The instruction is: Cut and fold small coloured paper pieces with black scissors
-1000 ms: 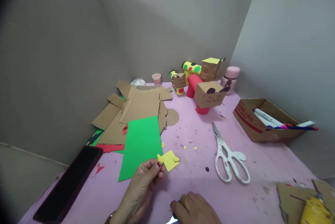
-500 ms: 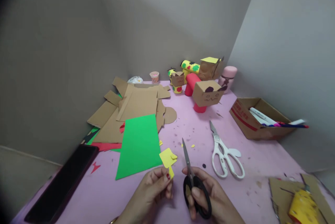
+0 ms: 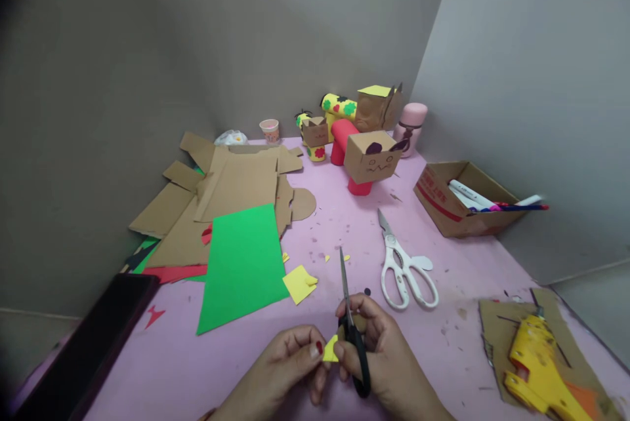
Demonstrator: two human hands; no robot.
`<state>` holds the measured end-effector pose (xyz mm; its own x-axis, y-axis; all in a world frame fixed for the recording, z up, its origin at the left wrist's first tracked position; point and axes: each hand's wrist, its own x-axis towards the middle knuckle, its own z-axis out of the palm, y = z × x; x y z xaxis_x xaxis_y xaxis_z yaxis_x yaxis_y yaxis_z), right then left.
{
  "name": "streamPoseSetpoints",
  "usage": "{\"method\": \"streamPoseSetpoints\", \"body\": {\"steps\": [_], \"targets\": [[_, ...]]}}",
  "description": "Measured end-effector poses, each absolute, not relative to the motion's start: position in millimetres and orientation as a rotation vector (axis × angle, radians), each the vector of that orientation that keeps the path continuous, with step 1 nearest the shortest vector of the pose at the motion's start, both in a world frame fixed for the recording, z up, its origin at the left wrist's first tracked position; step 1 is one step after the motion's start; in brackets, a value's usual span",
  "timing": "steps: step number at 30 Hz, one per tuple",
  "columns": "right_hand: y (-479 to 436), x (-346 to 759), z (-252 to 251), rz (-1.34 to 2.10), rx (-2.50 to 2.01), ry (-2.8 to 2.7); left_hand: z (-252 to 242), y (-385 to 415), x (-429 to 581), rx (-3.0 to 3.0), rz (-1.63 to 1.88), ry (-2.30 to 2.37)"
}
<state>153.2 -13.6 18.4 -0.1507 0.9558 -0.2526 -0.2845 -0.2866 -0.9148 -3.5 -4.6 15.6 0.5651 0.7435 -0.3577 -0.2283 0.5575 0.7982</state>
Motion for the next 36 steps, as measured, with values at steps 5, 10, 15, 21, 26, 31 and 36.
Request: {"method": "streamPoseSetpoints", "body": {"steps": [5, 10, 15, 21, 26, 31, 36], "targets": [[-14.3, 151.3, 20.7, 1.576, -1.119, -0.784, 16.3, -6.5, -2.3, 0.826, 0.826, 0.753], [-15.9, 147.5, 22.0, 1.557, -1.134, -0.740, 18.6, -8.7, -2.9, 0.969, 0.950, 0.933], [-18.2, 144.0, 19.7, 1.494, -1.148, -0.771, 16.3, -12.5, 0.1, 1.034, 1.040, 1.062], [-21.3, 141.1, 21.5, 1.402, -1.175, -0.827, 14.9, -18.0, 2.9, 1.236, 1.163, 1.146], [-23.7, 138.5, 24.1, 1.372, -1.196, -0.835, 17.8, -18.8, 3.0, 1.319, 1.212, 1.142], [-22.8, 140.6, 21.5, 1.394, -1.198, -0.823, 19.5, -19.0, 3.8, 1.239, 1.196, 1.114], [-18.7, 144.5, 23.0, 1.500, -1.158, -0.734, 17.9, -16.4, 2.3, 0.948, 1.056, 1.073]]}}
